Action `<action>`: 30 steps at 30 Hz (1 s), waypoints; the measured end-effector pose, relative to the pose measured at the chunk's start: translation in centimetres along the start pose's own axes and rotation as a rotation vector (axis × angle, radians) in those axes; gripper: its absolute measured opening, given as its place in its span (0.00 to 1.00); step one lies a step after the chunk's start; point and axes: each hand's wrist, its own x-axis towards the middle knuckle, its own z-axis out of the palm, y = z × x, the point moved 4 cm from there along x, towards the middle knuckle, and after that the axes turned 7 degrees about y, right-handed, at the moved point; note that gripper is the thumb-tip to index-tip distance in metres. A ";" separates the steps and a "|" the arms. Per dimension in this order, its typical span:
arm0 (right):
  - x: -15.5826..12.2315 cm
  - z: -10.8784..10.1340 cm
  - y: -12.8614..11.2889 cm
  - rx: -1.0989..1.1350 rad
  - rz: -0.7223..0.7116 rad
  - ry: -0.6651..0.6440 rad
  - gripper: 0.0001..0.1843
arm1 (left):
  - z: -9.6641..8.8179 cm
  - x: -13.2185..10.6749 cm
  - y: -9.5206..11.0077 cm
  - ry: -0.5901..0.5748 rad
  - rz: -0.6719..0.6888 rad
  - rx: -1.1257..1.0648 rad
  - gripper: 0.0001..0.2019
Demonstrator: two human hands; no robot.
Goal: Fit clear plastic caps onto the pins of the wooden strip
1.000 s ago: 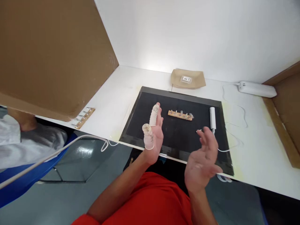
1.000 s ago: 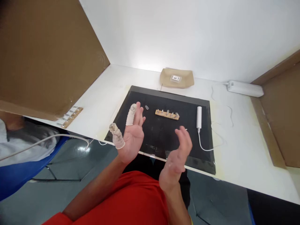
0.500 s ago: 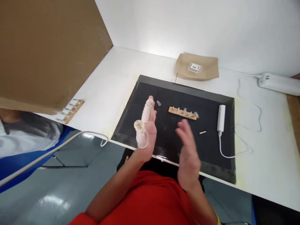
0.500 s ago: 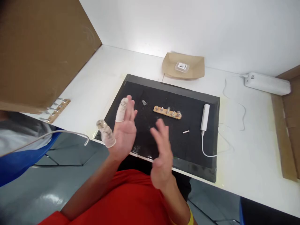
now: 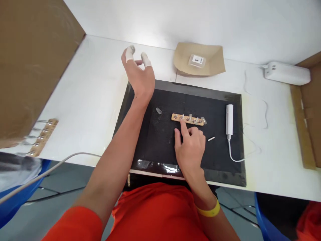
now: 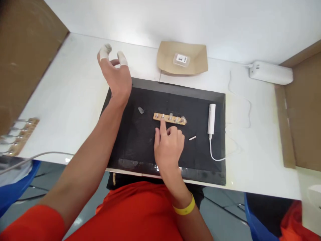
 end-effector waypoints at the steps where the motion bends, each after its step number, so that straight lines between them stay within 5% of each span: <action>1: 0.0 0.1 -0.4 -0.009 0.014 0.004 0.18 | 0.5 0.6 -0.3 -0.009 0.030 0.016 0.15; 11: -2.3 -2.0 -0.9 0.171 0.047 0.029 0.05 | 1.1 0.5 -3.2 -0.080 0.139 -0.035 0.17; 17: -2.5 -1.9 -0.6 0.271 0.214 0.020 0.06 | 3.2 1.6 -3.0 -0.213 -0.102 -0.037 0.17; 21: -1.6 -1.4 -1.1 0.128 0.252 -0.032 0.14 | 4.7 2.3 -2.7 -0.216 -0.165 -0.080 0.17; 30: -1.4 -0.6 -2.3 0.009 0.173 -0.105 0.16 | 6.1 2.5 -2.6 -0.165 0.088 -0.102 0.19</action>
